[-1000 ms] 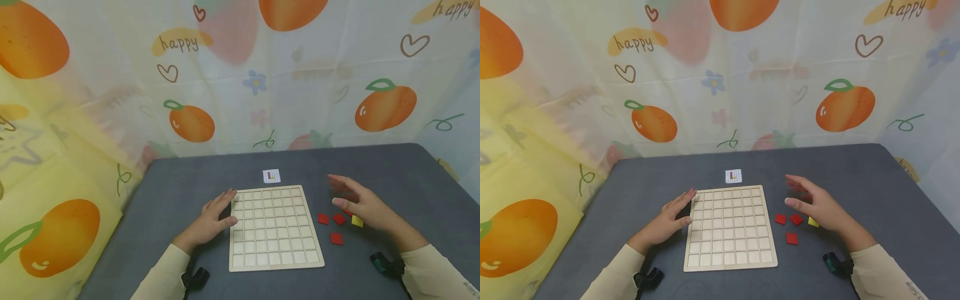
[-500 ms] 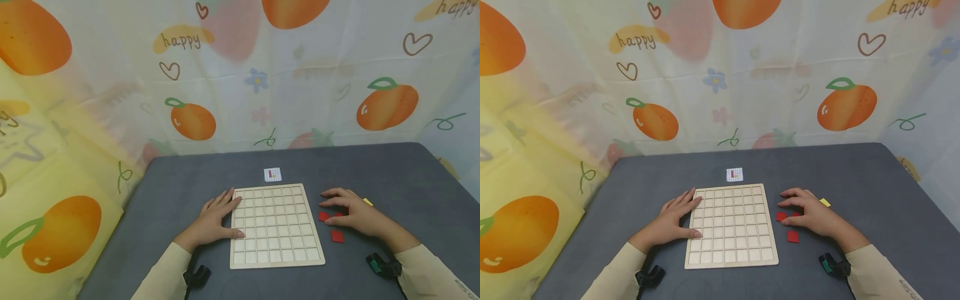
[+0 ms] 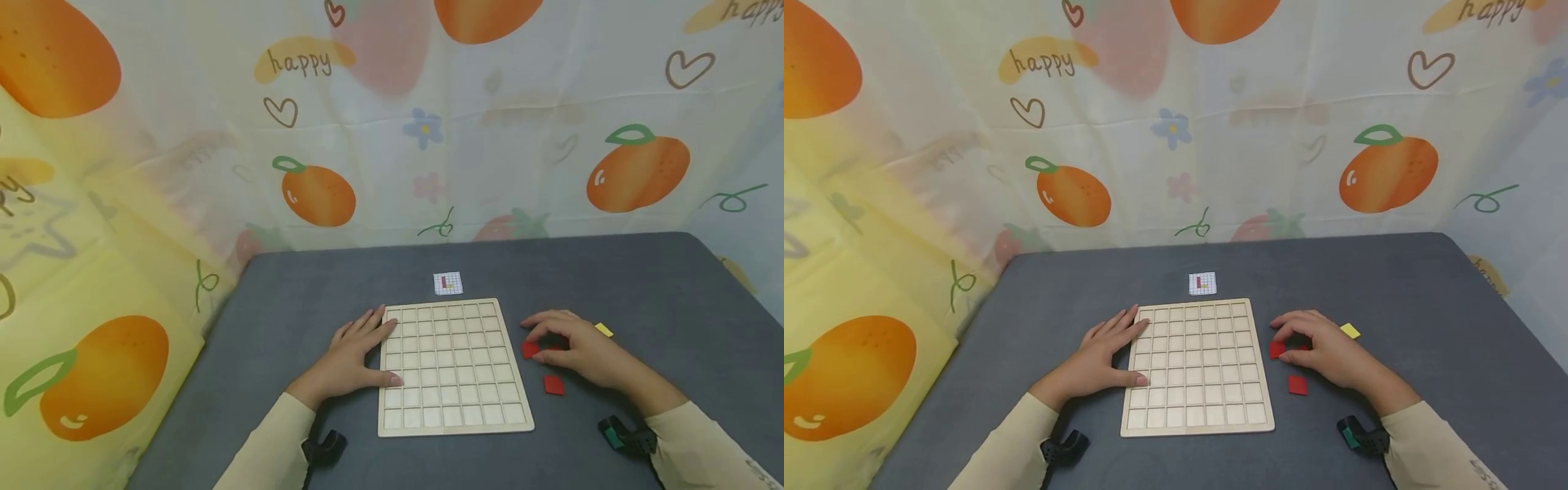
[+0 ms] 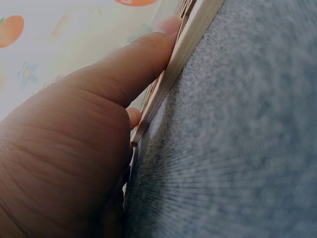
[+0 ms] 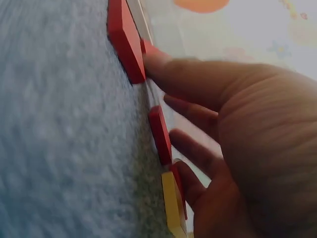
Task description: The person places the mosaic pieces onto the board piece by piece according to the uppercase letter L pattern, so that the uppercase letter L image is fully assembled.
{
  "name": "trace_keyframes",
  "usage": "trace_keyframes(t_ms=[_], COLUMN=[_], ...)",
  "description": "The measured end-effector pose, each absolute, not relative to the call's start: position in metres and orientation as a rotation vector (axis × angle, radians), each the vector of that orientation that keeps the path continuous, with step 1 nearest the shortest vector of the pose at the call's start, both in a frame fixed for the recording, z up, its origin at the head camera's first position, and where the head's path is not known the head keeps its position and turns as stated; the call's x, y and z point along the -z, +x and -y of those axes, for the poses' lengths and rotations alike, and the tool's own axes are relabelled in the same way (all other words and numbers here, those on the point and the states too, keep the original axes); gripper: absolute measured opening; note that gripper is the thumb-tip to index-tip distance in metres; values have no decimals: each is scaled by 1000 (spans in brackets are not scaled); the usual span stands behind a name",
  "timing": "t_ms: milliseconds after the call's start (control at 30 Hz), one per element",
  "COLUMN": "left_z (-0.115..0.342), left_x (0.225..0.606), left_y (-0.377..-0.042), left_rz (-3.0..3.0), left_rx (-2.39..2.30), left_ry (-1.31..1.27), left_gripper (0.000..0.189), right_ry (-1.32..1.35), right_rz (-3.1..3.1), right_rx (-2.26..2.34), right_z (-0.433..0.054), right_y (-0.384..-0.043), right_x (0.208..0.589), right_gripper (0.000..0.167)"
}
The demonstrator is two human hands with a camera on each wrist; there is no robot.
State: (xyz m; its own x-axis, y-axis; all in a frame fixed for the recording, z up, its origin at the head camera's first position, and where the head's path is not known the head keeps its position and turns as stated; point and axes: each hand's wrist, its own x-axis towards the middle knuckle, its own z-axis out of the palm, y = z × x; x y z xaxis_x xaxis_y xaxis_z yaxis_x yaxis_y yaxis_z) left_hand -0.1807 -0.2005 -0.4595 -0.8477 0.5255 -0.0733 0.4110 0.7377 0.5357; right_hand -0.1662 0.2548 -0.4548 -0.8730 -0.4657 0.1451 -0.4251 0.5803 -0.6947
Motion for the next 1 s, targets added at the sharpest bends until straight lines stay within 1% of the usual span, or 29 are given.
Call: trace_keyframes(t_ms=[200, 533, 1000], left_z=[199, 199, 201], left_x=[457, 458, 459], left_y=[-180, -181, -181], left_rz=[-2719, -2728, -2731], left_rx=[-754, -729, -719], left_ry=[751, 761, 773], left_gripper=[111, 110, 110], right_ry=[-735, -787, -711], right_rz=[-2855, -2935, -2847], right_rx=[1174, 1337, 1431], right_z=[-250, -230, -186], right_y=[-164, -161, -159], right_x=[454, 449, 425], right_gripper=[19, 23, 19])
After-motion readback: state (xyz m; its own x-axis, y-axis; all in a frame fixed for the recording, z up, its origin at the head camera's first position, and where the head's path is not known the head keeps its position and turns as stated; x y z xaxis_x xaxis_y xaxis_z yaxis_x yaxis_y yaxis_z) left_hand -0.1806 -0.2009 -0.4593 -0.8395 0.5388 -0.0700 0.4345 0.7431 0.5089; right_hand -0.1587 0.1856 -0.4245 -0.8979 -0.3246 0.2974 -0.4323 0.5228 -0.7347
